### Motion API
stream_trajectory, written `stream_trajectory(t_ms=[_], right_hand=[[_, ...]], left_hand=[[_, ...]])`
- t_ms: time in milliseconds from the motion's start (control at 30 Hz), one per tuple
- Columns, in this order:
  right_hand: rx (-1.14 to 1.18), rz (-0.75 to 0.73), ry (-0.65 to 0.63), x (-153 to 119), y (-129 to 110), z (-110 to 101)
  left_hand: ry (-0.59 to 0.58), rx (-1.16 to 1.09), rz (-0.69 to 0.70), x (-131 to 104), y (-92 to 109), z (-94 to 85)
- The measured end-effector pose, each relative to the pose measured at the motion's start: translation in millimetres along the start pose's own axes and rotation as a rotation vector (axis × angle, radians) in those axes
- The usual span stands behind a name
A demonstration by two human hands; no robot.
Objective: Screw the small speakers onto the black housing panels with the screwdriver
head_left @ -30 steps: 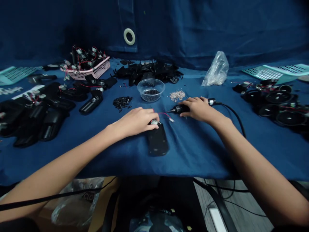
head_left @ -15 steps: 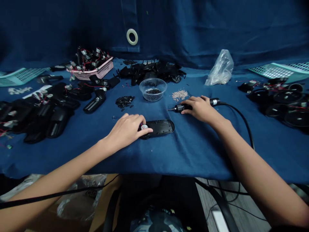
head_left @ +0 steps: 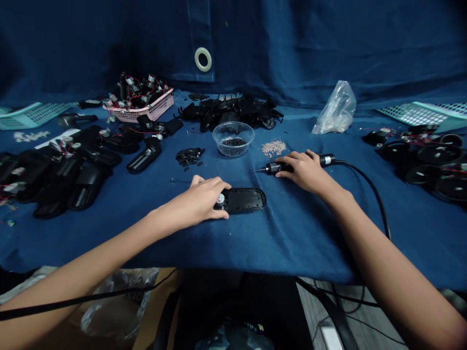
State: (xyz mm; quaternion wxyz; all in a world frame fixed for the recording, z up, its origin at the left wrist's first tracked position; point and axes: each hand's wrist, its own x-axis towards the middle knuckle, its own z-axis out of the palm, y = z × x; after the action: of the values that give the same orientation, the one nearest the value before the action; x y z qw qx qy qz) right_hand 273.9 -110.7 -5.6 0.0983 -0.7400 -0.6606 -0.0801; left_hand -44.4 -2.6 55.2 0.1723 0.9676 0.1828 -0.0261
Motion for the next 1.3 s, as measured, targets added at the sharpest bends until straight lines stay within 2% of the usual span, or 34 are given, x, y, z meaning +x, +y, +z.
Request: stream_trajectory(t_ms=[200, 267, 333, 400, 500, 600, 767, 967, 1133, 1233, 1300], right_hand=[[-0.003, 0.012, 0.0, -1.2, 0.9, 2.2], [0.003, 0.033, 0.028, -2.9, -7.8, -4.4], [0.053, 0.012, 0.108, -7.0, -27.4, -17.2], [0.159, -0.124, 0.178, -14.0, -56.1, -32.5], [0.315, -0.427, 0.06, -26.4, -100.3, -47.3], [0.285, -0.545, -0.036, -33.1, -124.0, -45.8], [0.228, -0.59, -0.067, -28.4, -124.3, -39.9], [0.236, -0.596, -0.111, -23.0, -126.2, -48.9], [0.265, -0.588, -0.168, -20.0, -126.1, -53.6], [0.47, -0.519, -0.212, -21.4, -122.4, -55.6], [0.772, -0.283, -0.134, -24.6, -116.8, -53.7]], left_hand=[[-0.009, 0.087, 0.053, 0.1, 4.9, -2.0], [-0.04, 0.148, 0.037, 2.0, 8.2, -3.3], [-0.075, 0.21, 0.022, 4.2, 11.9, -5.5], [-0.09, 0.261, 0.029, 6.1, 14.5, -7.9], [-0.1, 0.291, 0.053, 7.9, 15.2, -11.3], [-0.126, 0.284, 0.059, 8.9, 13.6, -13.8], [-0.15, 0.275, 0.07, 8.6, 14.1, -18.1], [-0.191, 0.343, 0.101, 13.1, 23.7, -24.1], [-0.247, 0.311, 0.096, 19.5, 27.7, -26.7], [-0.251, 0.306, 0.09, 18.3, 28.0, -27.2], [-0.227, 0.294, 0.078, 16.6, 25.8, -26.7]])
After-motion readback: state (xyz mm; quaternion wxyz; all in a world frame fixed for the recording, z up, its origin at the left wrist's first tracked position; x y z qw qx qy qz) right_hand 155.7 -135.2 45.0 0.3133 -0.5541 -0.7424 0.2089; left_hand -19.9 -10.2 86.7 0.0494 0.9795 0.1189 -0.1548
